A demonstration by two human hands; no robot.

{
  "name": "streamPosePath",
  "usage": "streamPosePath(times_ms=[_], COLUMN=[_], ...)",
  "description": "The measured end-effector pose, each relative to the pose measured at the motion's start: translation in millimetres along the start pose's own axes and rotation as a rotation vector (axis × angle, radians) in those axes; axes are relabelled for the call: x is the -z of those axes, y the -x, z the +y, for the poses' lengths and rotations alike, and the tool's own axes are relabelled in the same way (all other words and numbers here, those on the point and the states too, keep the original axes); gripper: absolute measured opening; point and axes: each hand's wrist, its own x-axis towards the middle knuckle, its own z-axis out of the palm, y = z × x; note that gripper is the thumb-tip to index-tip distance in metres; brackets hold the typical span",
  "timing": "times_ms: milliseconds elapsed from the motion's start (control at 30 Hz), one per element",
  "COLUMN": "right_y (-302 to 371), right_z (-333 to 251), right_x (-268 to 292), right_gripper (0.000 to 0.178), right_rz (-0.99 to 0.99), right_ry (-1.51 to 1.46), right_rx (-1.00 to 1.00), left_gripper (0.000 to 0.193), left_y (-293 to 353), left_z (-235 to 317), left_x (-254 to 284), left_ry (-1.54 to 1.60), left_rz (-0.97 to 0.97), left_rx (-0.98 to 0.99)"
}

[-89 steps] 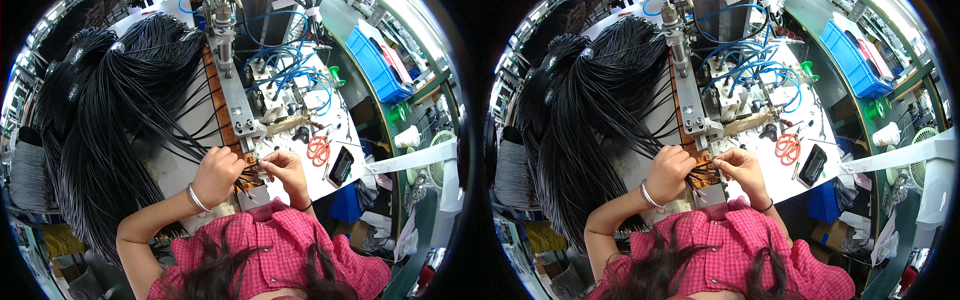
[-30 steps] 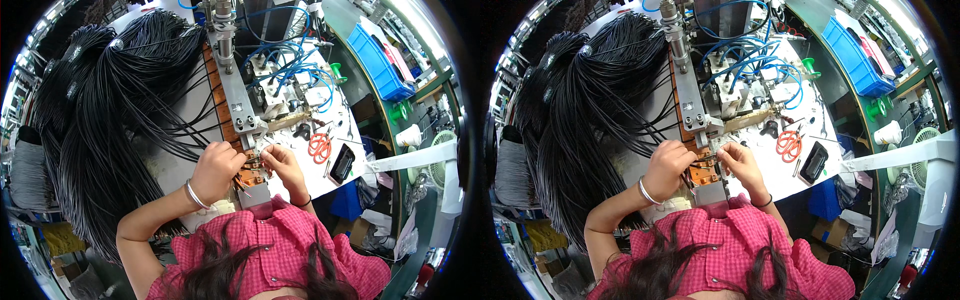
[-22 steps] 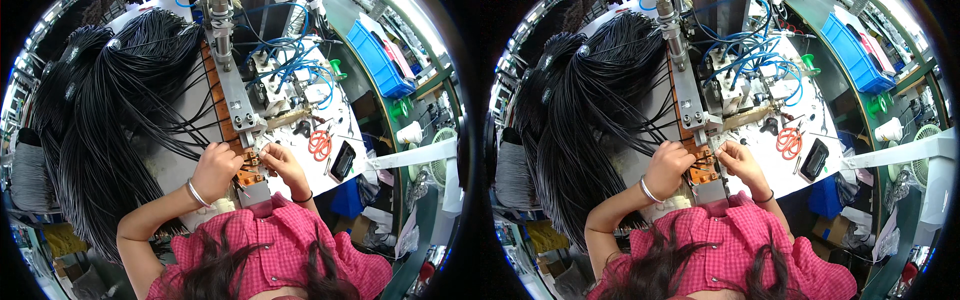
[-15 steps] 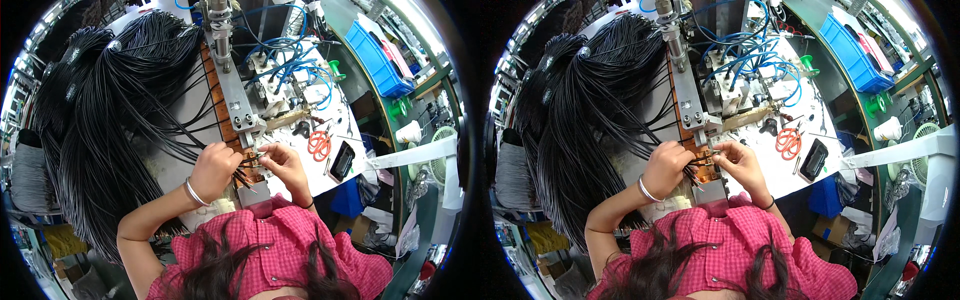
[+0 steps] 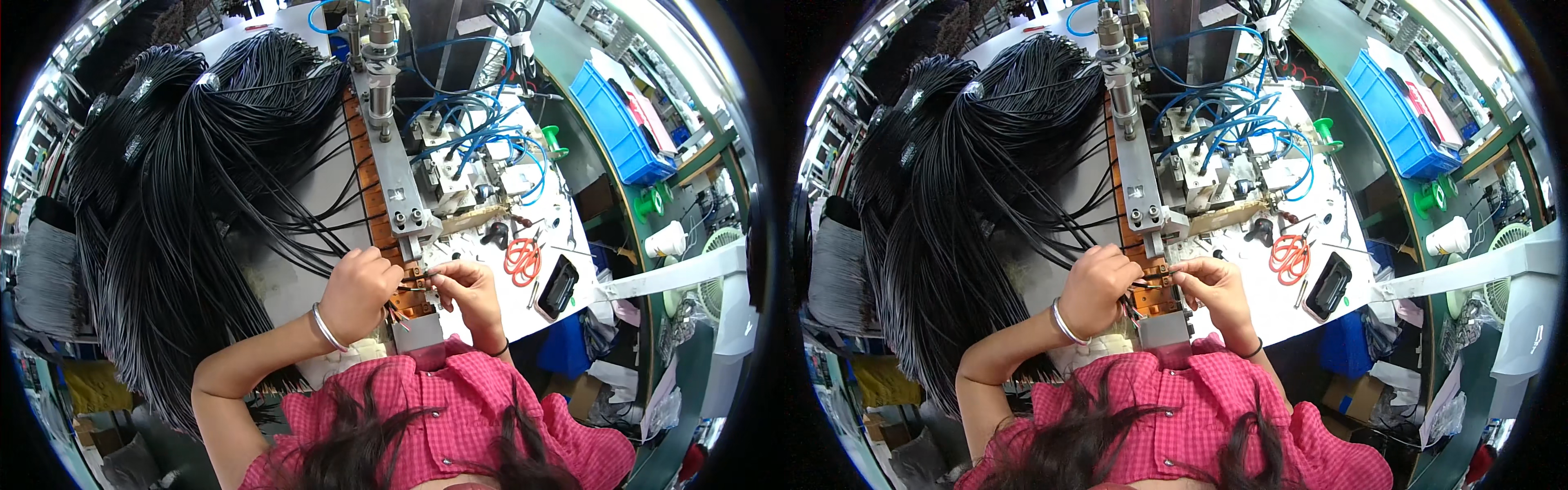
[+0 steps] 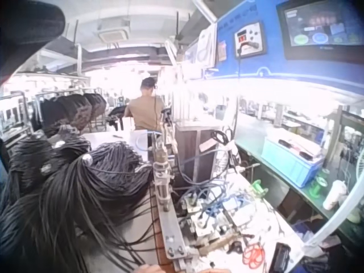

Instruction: The person holds a bundle of cables and positions the exposed wire ends into a machine fixture by hand.

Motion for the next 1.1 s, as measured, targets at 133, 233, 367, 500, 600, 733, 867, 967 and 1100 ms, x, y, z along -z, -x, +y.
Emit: streamPosePath(times_ms=[133,233,367,500,600,733,867,967,1100], right_y=[0.6,-0.7,-2.0,-4.0,-6.6,-10.0,-12.6,-12.8,-10.2], right_z=[-4.6,-0.3,6.2,10.3,13.7,16.6,12.6,12.8,10.6], right_x=[6.3,7.6,8.2,8.8,9.8,7.8,13.5,11.1,-1.8], right_gripper=[0.006,0.006,0.006,0.008,0.011,0.014,0.017,0.017,0.016], right_rz=[-0.198,-0.190,-0.026,-0.049,0.027,0.003,-0.116,-0.071,-0.004], right_ry=[-0.144,-0.072,0.126,0.135,0.347,0.171,0.201,0.139,0.263], right_rx=[-0.154,-0.136,0.016,0.010,0.049,-0.091,-0.172,-0.215,-0.001], left_gripper=[0.015,0.013,0.012,0.012,0.012,0.012,0.011,0.012,0.013], left_y=[0.7,1.0,1.1,1.0,-2.4,-2.0,-0.6,-0.1,0.4], left_z=[0.2,1.5,3.2,1.3,1.3,1.4,-1.6,-1.9,-1.2], left_x=[-2.4,-0.7,-4.9,-6.8,-6.2,-2.2,-8.2,-9.2,-5.4], left_ry=[0.057,0.035,0.034,0.032,0.018,-0.022,-0.022,-0.012,-0.007], left_rz=[0.051,-0.017,-0.028,-0.008,0.045,0.004,-0.037,-0.045,-0.048], left_rx=[-0.020,-0.018,-0.029,-0.102,-0.097,-0.070,-0.057,-0.056,-0.050])
